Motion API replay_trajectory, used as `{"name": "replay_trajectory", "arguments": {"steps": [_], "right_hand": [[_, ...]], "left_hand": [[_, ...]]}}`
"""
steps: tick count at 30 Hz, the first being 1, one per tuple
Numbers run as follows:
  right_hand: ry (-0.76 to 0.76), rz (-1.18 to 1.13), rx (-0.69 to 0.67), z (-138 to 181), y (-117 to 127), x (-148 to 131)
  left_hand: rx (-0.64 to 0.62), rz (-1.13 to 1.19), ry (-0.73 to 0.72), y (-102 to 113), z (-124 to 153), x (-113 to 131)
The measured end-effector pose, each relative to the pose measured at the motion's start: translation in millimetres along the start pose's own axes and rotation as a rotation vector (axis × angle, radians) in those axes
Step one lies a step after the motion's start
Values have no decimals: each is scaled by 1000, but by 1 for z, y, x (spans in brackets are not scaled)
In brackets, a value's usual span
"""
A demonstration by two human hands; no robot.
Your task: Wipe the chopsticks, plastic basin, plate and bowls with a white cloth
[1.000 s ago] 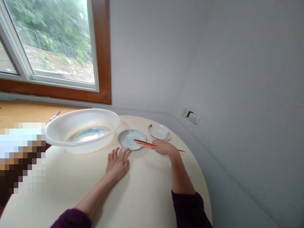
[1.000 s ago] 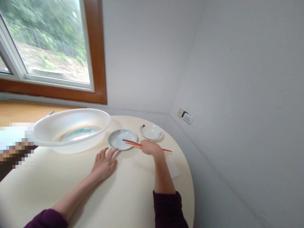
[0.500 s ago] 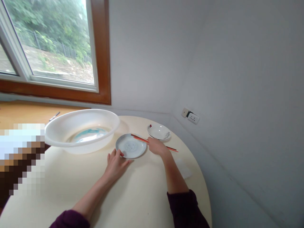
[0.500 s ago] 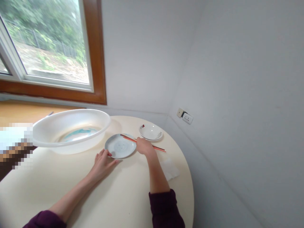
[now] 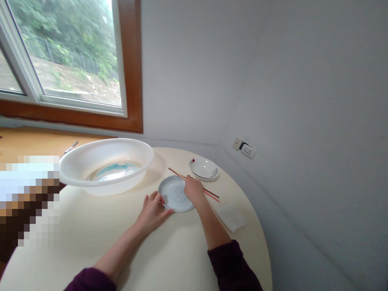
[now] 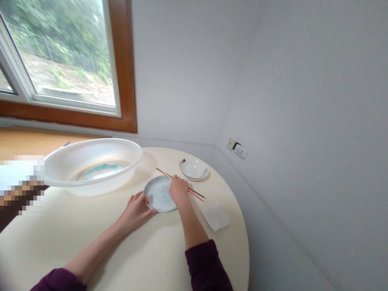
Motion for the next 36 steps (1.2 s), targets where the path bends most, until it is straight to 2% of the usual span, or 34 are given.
{"name": "replay_trajectory", "arguments": {"steps": [7,27,36], "right_hand": [[0,9,6,-1,-9,-5],[31,-17,-27,1,-11,-10],[72,-40,-54,2,-11,-12]], "left_hand": [[10,0,-6,0,1,-1],[16,-17,-17,-1,0,-2],[67,-6,13,0,1,-5]]}}
Point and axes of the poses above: each hand's wrist, its own z-axis away from the middle knuckle, its own y-axis out of the back of the hand, x = y × z, the point moved 3 cm from there along -z, towards the middle knuckle, and after that the axes turned 4 degrees about z, right-handed, at the moved point
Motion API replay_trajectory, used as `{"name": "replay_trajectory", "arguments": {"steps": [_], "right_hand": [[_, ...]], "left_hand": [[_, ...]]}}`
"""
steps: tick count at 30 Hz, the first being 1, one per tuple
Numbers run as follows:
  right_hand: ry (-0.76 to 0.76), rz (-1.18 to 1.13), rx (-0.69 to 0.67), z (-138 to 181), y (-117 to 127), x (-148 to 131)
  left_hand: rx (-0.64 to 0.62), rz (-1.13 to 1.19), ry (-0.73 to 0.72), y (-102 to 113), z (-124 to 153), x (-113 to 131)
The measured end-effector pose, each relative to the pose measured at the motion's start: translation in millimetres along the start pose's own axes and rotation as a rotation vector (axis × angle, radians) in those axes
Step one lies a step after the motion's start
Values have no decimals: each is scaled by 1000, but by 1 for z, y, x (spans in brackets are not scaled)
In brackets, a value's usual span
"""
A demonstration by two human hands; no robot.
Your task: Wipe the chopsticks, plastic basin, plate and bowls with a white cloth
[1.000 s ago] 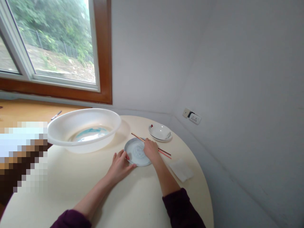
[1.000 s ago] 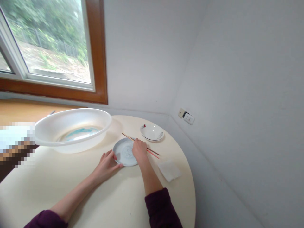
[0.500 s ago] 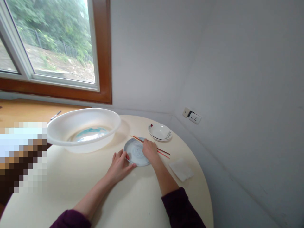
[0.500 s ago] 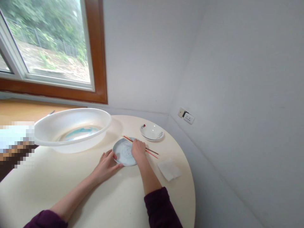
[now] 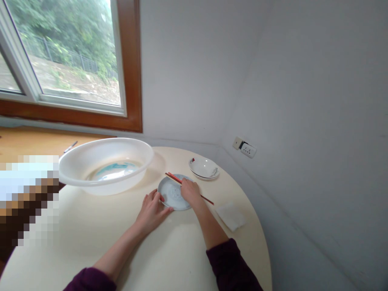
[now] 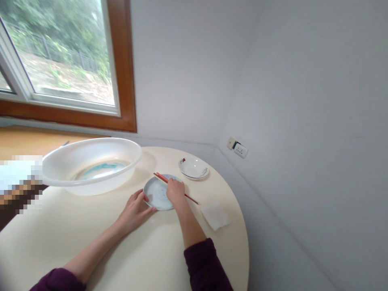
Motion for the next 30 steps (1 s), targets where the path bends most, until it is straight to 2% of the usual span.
{"name": "replay_trajectory", "arguments": {"steps": [15,20,24,26,30], "right_hand": [[93,-30,-23,0,1,-2],[132,-68,-4,6,13,-4],[217,-166,63,14,34,-9],[300,-215,20,19,43,-13],[428,-191,-232,31,47,-22]], "left_hand": [[78,19,78,2,0,-4],[80,17,92,2,0,-5],[96,14,100,1,-1,-7],[93,12,108,1,-1,-8],[71,19,143,0,-1,-10]]}}
Point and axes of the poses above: each hand's wrist, its own z-axis away from the middle knuckle, its own y-axis out of the back of the hand, x = y × z, the point moved 3 cm from there along -z, towards the middle knuckle, and after that the axes turned 4 degrees about z, right-handed, at the moved point
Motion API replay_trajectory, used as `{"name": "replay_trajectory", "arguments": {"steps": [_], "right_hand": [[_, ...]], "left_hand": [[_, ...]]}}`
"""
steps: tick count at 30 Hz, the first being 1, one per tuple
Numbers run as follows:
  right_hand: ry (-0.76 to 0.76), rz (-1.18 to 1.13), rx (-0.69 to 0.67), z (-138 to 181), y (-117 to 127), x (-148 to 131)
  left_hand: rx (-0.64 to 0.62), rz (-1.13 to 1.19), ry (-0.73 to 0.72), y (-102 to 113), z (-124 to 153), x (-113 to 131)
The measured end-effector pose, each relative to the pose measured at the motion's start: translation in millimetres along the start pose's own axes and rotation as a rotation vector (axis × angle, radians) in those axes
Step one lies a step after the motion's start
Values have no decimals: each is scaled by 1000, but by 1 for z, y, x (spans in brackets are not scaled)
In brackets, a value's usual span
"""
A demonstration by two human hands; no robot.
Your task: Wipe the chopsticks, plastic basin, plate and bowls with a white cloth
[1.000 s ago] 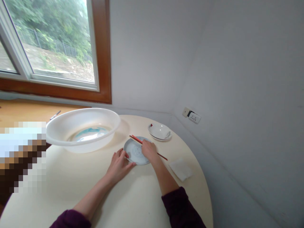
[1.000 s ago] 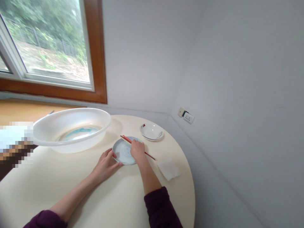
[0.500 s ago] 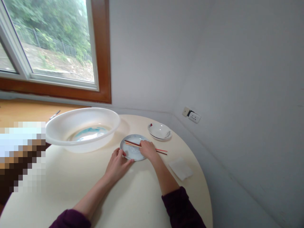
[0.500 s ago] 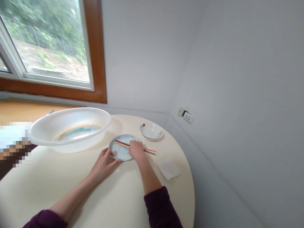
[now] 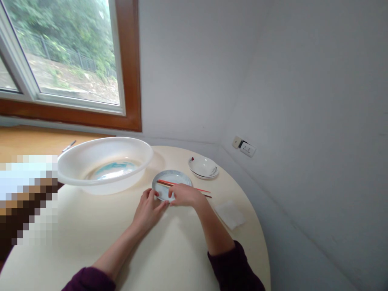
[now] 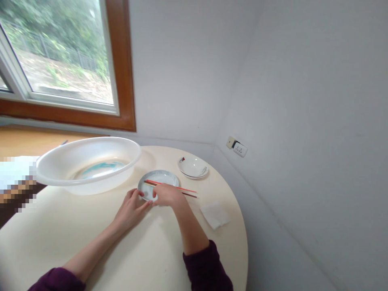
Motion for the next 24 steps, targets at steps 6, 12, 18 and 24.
{"name": "replay_trajectory", "arguments": {"steps": [6,12,18,24], "right_hand": [[-26,59,5,-3,-7,-3],[-74,87,82,-11,-10,1],[-187,144,222,-21,-17,13],[-200,111,290,-24,-20,21]], "left_hand": [[28,48,3,-3,-2,-7],[53,81,-40,-4,-3,-10],[80,79,-75,-7,-5,-15],[78,81,-78,-7,-5,-17]]}}
Point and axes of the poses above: each hand's wrist, its own z-axis away from the middle knuckle, its own y-axis out of the back of the hand, x = y × z, the point moved 3 cm from there along -z, towards the middle knuckle, and after that the axes turned 4 degrees about z, right-handed, at the moved point
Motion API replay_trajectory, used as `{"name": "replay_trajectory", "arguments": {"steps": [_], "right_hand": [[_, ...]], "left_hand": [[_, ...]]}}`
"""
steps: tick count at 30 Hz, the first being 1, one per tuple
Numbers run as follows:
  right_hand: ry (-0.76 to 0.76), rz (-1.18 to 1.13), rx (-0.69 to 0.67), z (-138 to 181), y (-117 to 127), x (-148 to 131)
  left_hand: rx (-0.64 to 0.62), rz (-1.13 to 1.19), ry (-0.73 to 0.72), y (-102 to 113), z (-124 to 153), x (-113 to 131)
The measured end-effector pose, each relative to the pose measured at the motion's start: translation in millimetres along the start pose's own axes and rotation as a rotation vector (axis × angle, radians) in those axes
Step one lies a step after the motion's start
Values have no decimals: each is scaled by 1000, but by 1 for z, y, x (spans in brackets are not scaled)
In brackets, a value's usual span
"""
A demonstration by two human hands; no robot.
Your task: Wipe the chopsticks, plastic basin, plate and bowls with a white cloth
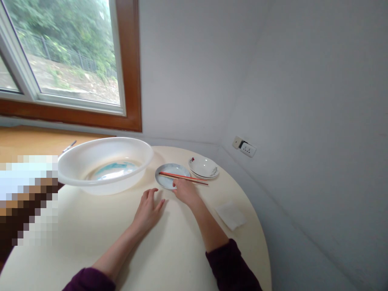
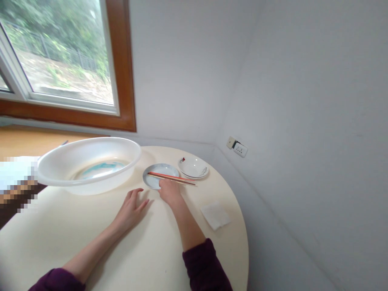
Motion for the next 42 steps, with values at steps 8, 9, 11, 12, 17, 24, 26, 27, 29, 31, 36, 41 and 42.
{"name": "replay_trajectory", "arguments": {"steps": [8,9,11,12,17,24,26,27,29,31,36,41,42], "right_hand": [[-125,-121,64,18,53,19],[-154,-128,85,22,64,24],[-216,-143,143,33,84,36],[-248,-157,186,38,93,43],[-360,-337,746,68,133,67],[-428,-525,1664,117,162,85],[-439,-543,1752,127,167,88],[-440,-553,1783,131,168,89],[-433,-577,1829,137,170,92],[-414,-615,1859,141,170,93],[-431,-620,1859,145,170,92],[-453,-630,1861,148,172,88],[-443,-640,1869,148,172,88]], "left_hand": [[17,-14,-17,1,1,0],[20,-16,-19,2,1,1],[27,-13,-37,4,1,3],[34,-7,-60,5,1,6],[-6,4,-230,7,9,32],[-244,-17,-384,-29,37,74],[-317,-10,-414,-46,43,89],[-346,0,-429,-55,45,98],[-410,32,-471,-74,50,115],[-512,46,-503,-94,54,131],[-672,-74,-535,-124,59,145],[-599,-220,-530,-116,55,139],[-584,-260,-520,-113,53,138]]}}
Point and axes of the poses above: each hand's wrist, its own z-axis away from the middle knuckle, its own y-axis out of the back of the hand, x = y × z, the point moved 3 cm from there along -z, towards the middle knuckle, and after that the axes turned 4 degrees about z, right-handed, at the moved point
